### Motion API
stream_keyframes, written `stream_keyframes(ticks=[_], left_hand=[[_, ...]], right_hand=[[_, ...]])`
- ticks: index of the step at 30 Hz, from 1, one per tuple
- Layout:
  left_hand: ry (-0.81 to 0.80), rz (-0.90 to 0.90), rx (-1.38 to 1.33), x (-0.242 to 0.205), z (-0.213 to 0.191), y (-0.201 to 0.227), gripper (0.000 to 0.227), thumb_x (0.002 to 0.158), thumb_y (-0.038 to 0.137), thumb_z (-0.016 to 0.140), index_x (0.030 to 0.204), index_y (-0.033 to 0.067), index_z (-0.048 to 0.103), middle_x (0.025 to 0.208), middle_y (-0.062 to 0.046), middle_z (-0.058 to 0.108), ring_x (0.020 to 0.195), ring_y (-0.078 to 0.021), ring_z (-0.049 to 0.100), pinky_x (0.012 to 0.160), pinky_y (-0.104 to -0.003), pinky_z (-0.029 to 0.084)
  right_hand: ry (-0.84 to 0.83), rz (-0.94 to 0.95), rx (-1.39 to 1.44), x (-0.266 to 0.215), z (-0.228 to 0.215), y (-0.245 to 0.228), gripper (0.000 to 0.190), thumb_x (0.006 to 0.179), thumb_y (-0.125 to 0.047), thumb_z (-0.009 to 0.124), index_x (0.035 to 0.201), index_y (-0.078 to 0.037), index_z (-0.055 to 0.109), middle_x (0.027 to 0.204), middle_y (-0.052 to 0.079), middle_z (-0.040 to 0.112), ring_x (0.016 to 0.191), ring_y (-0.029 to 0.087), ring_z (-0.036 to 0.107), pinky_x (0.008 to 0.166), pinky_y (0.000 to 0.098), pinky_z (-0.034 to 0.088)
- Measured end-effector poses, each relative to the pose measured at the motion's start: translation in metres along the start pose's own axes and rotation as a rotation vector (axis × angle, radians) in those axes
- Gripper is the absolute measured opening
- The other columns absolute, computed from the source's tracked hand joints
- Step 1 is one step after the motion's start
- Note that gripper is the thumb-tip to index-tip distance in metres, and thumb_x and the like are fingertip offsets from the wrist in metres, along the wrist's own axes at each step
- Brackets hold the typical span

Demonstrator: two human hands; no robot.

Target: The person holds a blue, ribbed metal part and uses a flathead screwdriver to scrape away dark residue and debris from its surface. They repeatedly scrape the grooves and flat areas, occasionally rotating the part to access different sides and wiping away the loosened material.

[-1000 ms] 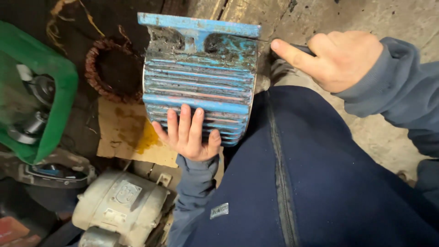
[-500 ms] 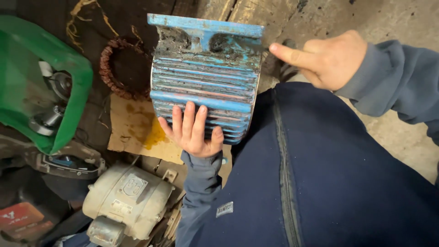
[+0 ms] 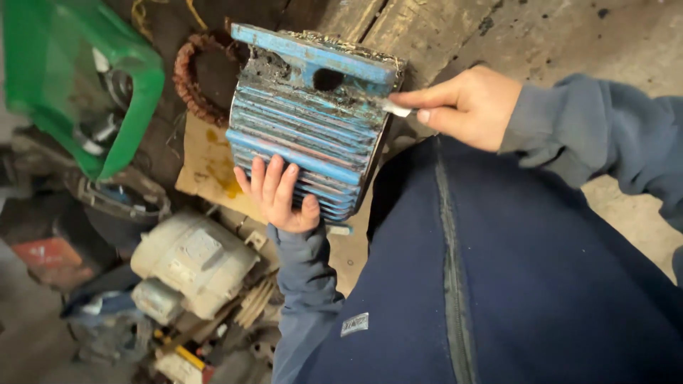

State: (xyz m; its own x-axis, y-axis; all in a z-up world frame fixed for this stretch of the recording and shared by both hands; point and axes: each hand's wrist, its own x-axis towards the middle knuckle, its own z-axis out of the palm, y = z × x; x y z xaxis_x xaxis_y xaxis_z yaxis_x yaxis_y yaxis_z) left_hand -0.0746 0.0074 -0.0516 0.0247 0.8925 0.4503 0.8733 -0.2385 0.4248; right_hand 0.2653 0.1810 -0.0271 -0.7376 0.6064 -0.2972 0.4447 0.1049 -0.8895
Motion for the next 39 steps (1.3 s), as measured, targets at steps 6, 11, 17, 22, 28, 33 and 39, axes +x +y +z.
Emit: stream_keyframes(ticks=[6, 11, 17, 22, 28, 33, 39], left_hand=[[0.016, -0.081, -0.001, -0.003, 0.002, 0.008, 0.051, 0.103, 0.054, 0.054, 0.127, 0.0122, 0.07, 0.143, -0.007, 0.063, 0.15, -0.0315, 0.044, 0.133, -0.061, 0.014], [-0.013, -0.088, 0.017, 0.0, 0.001, 0.007, 0.05, 0.104, 0.054, 0.055, 0.128, 0.0123, 0.07, 0.143, -0.008, 0.063, 0.151, -0.0309, 0.043, 0.133, -0.061, 0.014], [-0.062, -0.004, 0.005, 0.001, -0.003, -0.005, 0.05, 0.104, 0.053, 0.053, 0.127, 0.0131, 0.07, 0.144, -0.006, 0.062, 0.151, -0.0296, 0.041, 0.131, -0.06, 0.013], [-0.103, 0.058, -0.028, -0.001, -0.008, -0.011, 0.047, 0.104, 0.051, 0.054, 0.128, 0.0136, 0.071, 0.145, -0.006, 0.06, 0.151, -0.0288, 0.039, 0.131, -0.06, 0.012], [-0.113, 0.043, -0.045, -0.005, -0.01, -0.012, 0.044, 0.104, 0.05, 0.057, 0.13, 0.0167, 0.07, 0.146, -0.004, 0.059, 0.153, -0.0265, 0.038, 0.132, -0.059, 0.01], [-0.11, 0.016, -0.05, -0.004, -0.012, -0.008, 0.043, 0.103, 0.049, 0.058, 0.129, 0.0167, 0.069, 0.146, -0.002, 0.059, 0.152, -0.0258, 0.039, 0.132, -0.06, 0.011], [-0.135, 0.015, -0.024, -0.001, -0.014, -0.006, 0.043, 0.104, 0.05, 0.055, 0.128, 0.0159, 0.067, 0.148, -0.004, 0.057, 0.153, -0.0271, 0.037, 0.131, -0.062, 0.011]], right_hand=[[-0.149, 0.229, 0.398, 0.005, -0.013, -0.009, 0.045, 0.101, -0.022, 0.057, 0.145, -0.023, 0.065, 0.076, 0.005, 0.065, 0.069, 0.011, 0.055, 0.063, 0.0321, 0.05], [-0.121, 0.333, 0.436, -0.014, -0.031, -0.021, 0.049, 0.1, -0.025, 0.056, 0.149, -0.026, 0.062, 0.066, 0.003, 0.059, 0.059, 0.013, 0.053, 0.053, 0.0329, 0.047], [0.119, 0.046, -0.471, -0.025, -0.012, -0.05, 0.052, 0.095, -0.024, 0.062, 0.147, -0.024, 0.061, 0.079, 0.008, 0.073, 0.058, 0.031, 0.066, 0.054, 0.0432, 0.051], [0.075, 0.286, -0.727, -0.002, -0.013, -0.08, 0.033, 0.097, -0.036, 0.063, 0.125, -0.02, 0.069, 0.065, 0.007, 0.068, 0.057, 0.034, 0.066, 0.052, 0.0469, 0.05], [-0.078, 0.367, -0.526, 0.014, -0.007, -0.056, 0.03, 0.094, -0.042, 0.064, 0.115, -0.022, 0.07, 0.053, 0.015, 0.063, 0.053, 0.041, 0.064, 0.054, 0.054, 0.05], [-0.016, 0.286, -0.411, 0.02, -0.006, -0.046, 0.026, 0.094, -0.041, 0.063, 0.104, -0.019, 0.073, 0.055, 0.016, 0.062, 0.055, 0.042, 0.064, 0.054, 0.0547, 0.049], [-0.118, 0.351, -0.196, 0.03, -0.013, -0.041, 0.029, 0.094, -0.042, 0.062, 0.111, -0.021, 0.076, 0.059, 0.015, 0.066, 0.057, 0.039, 0.067, 0.056, 0.0505, 0.052]])
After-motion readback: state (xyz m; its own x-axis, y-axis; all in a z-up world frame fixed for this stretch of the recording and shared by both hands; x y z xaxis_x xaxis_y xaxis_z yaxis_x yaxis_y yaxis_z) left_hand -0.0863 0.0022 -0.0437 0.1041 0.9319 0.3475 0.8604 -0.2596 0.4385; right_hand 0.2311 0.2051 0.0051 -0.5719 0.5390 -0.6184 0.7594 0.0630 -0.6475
